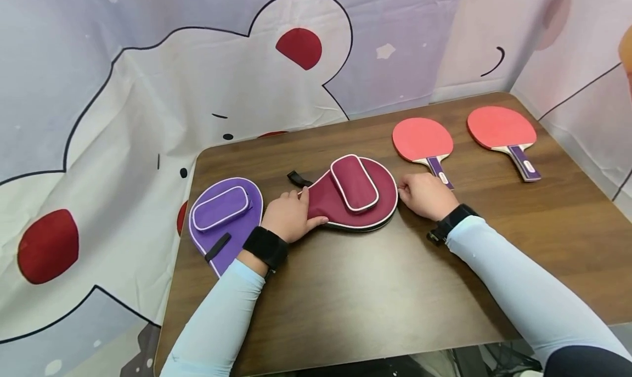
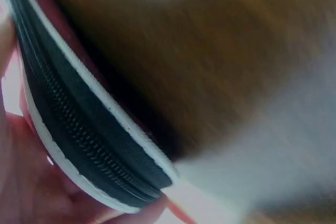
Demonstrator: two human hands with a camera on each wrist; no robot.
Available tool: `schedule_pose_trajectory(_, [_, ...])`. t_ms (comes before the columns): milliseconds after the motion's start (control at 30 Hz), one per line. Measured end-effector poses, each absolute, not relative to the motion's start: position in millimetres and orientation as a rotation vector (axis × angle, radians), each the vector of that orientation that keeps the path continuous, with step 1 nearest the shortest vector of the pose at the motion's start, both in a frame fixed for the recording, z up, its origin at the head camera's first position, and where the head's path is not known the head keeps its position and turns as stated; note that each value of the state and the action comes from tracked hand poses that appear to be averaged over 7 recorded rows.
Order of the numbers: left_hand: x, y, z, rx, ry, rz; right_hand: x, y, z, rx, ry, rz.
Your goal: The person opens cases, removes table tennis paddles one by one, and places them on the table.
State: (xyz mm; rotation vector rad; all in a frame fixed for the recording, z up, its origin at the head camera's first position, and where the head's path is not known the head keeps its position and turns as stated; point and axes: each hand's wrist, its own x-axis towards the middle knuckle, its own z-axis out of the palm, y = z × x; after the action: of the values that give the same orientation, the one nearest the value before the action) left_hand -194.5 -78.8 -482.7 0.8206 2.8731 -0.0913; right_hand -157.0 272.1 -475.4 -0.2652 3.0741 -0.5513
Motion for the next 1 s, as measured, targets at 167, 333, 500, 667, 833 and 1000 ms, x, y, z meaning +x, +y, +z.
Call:
schedule_pose_trajectory(167, [-188.7,-68.9,-482.3,0.756,2.919,-0.214,-157.3,267.0,-472.4,-0.289,3.082,-0.531])
schedule_pose_trajectory(333, [-187.1,-63.8,-483.3,0.757,2.961,-0.274,-157.3,264.4,-470.5,-0.3,3.094,-0.525])
schedule_pose_trajectory(500, [-183.5,-59.4,-481.1,0.77,3.0,-0.301,-155.9,261.8,-468.6,-0.31,3.101,-0.511])
schedule_pose_trajectory(667, [-178.8,-56.8,-478.0,0.788,3.049,-0.287,-154.7,259.3,-468.5,-0.313,3.096,-0.517])
schedule_pose_trajectory(833, [-178.0,-57.1,-478.4,0.797,3.07,-0.268,-150.8,255.6,-468.5,-0.315,3.089,-0.535])
schedule_pose_trajectory(1000, [-178.1,-56.5,-479.8,0.795,3.054,-0.264,-145.4,248.6,-468.8,-0.356,3.071,-0.562])
